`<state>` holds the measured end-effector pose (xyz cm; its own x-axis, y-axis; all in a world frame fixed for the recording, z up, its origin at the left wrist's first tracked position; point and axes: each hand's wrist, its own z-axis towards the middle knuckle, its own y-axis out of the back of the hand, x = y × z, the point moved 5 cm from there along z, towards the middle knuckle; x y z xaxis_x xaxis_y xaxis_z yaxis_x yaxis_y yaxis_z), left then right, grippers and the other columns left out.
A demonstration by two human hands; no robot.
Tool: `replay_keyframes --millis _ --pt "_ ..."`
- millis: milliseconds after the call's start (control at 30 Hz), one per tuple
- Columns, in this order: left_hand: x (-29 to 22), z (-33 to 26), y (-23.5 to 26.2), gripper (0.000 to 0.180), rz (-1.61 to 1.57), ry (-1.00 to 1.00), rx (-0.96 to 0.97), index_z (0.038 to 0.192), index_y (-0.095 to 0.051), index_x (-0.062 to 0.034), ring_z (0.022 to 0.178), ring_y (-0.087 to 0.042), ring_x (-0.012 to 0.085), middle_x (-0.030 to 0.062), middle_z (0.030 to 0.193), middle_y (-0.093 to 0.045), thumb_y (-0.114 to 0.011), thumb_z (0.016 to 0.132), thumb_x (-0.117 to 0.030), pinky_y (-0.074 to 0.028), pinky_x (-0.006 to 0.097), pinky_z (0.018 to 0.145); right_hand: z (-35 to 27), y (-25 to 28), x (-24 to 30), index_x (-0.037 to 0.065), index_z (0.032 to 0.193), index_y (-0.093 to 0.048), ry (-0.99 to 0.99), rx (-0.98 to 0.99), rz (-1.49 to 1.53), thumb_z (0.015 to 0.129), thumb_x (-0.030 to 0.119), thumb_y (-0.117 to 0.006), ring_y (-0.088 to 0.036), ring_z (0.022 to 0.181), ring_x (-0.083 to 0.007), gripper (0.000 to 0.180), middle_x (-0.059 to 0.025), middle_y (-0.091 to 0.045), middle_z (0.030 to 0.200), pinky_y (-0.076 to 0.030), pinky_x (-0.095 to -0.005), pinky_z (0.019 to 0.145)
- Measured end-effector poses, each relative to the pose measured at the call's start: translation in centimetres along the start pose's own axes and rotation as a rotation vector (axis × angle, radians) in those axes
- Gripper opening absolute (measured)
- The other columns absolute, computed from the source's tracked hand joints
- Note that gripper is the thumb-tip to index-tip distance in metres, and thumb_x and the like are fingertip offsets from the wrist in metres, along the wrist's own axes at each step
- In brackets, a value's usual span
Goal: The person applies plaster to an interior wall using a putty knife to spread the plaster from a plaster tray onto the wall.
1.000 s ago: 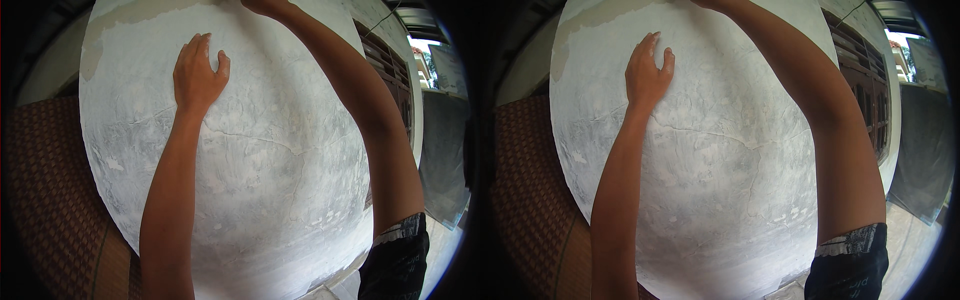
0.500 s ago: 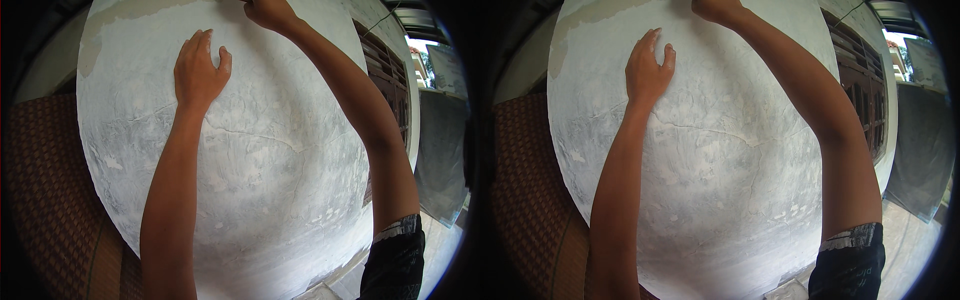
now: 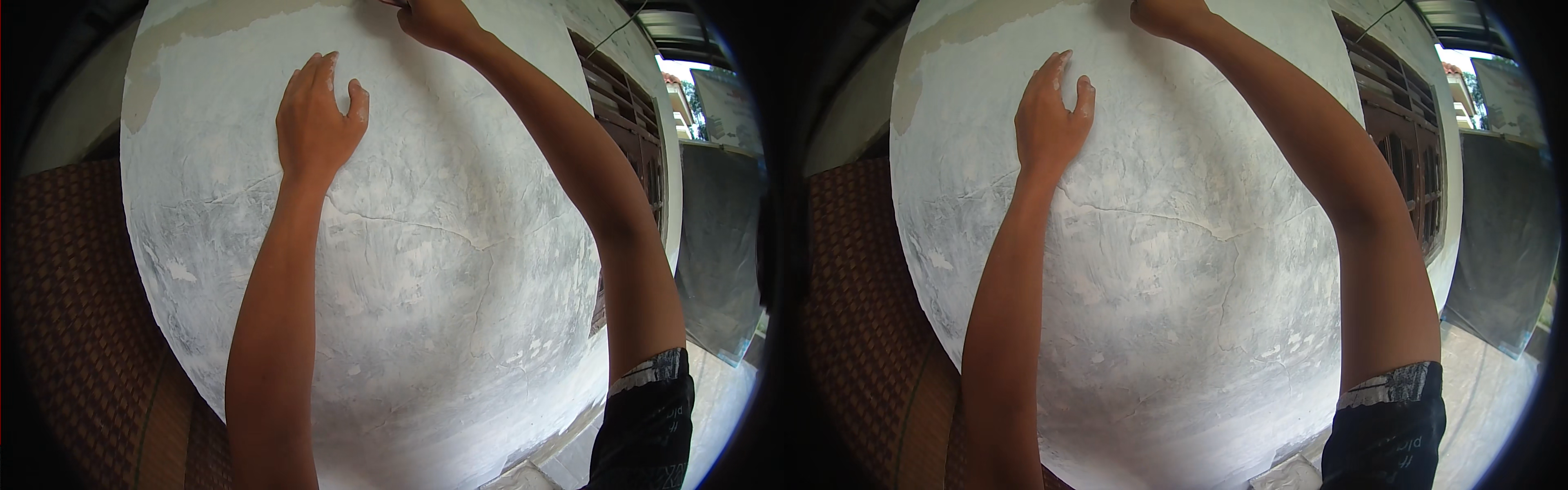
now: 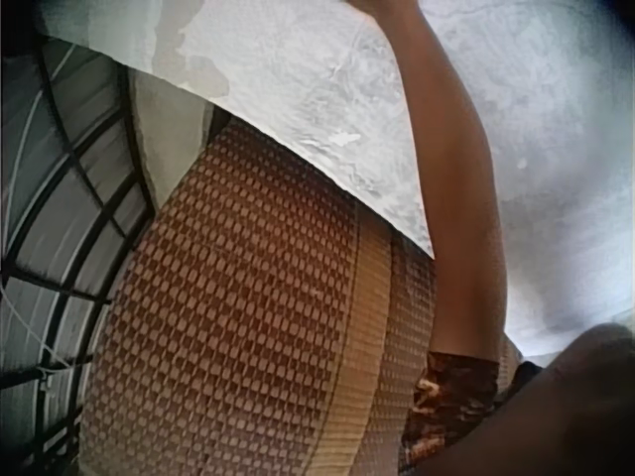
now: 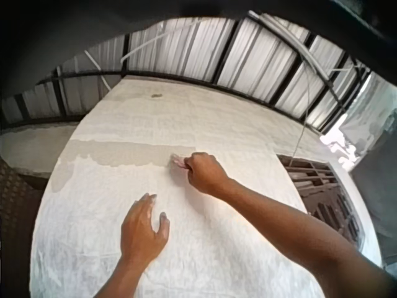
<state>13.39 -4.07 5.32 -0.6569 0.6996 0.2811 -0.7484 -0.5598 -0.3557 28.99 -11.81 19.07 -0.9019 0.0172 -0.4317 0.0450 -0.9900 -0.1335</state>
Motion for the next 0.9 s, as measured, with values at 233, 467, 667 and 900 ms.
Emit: replay_keyframes --millis 233,467,667,900 --pt "-0.1 0.1 -0.4 0.043 -0.071 0.023 0.008 0.127 -0.064 0.0015 0.125 -0.061 0.0355 0.0211 0.131 -0.065 -0.06 0.092 -0.023 -0.044 0.043 0.113 0.4 -2.3 -1.1 -0.004 0.091 -0.074 -0.025 0.13 -0.102 0.089 0.002 -0.057 -0.07 0.087 -0.0425 0.018 -0.0281 -0.071 0.094 -0.055 -0.0487 0.08" --pt "0.4 -0.1 0.1 0.044 0.026 0.003 0.019 0.131 -0.063 -0.0014 0.126 -0.06 0.0356 0.019 0.134 -0.064 -0.061 0.093 -0.025 -0.047 0.043 0.109 -0.8 0.9 1.1 -0.005 0.085 -0.071 0.096 -0.073 0.099 0.078 -0.001 -0.062 -0.065 0.082 -0.042 0.012 -0.0265 -0.068 0.086 -0.052 -0.0492 0.077" --pt "-0.3 -0.1 -0.7 0.045 0.006 0.018 0.022 0.131 -0.063 -0.002 0.128 -0.059 0.0362 0.0187 0.136 -0.063 -0.061 0.093 -0.025 -0.045 0.044 0.111 2.1 -0.9 -6.8 -0.002 0.095 -0.073 -0.108 -0.03 -0.052 0.086 0.004 -0.059 -0.068 0.093 -0.0423 0.018 -0.0245 -0.071 0.097 -0.053 -0.0499 0.084" --pt "0.6 0.0 0.3 0.046 0.069 -0.001 0.056 0.135 -0.061 -0.0048 0.132 -0.055 0.0376 0.0177 0.14 -0.061 -0.061 0.094 -0.027 -0.044 0.044 0.112 -3.2 -0.9 -0.6 -0.005 0.092 -0.073 -0.05 0.194 -0.021 0.084 0.001 -0.062 -0.069 0.092 -0.0402 0.015 -0.0256 -0.072 0.095 -0.054 -0.0478 0.083"
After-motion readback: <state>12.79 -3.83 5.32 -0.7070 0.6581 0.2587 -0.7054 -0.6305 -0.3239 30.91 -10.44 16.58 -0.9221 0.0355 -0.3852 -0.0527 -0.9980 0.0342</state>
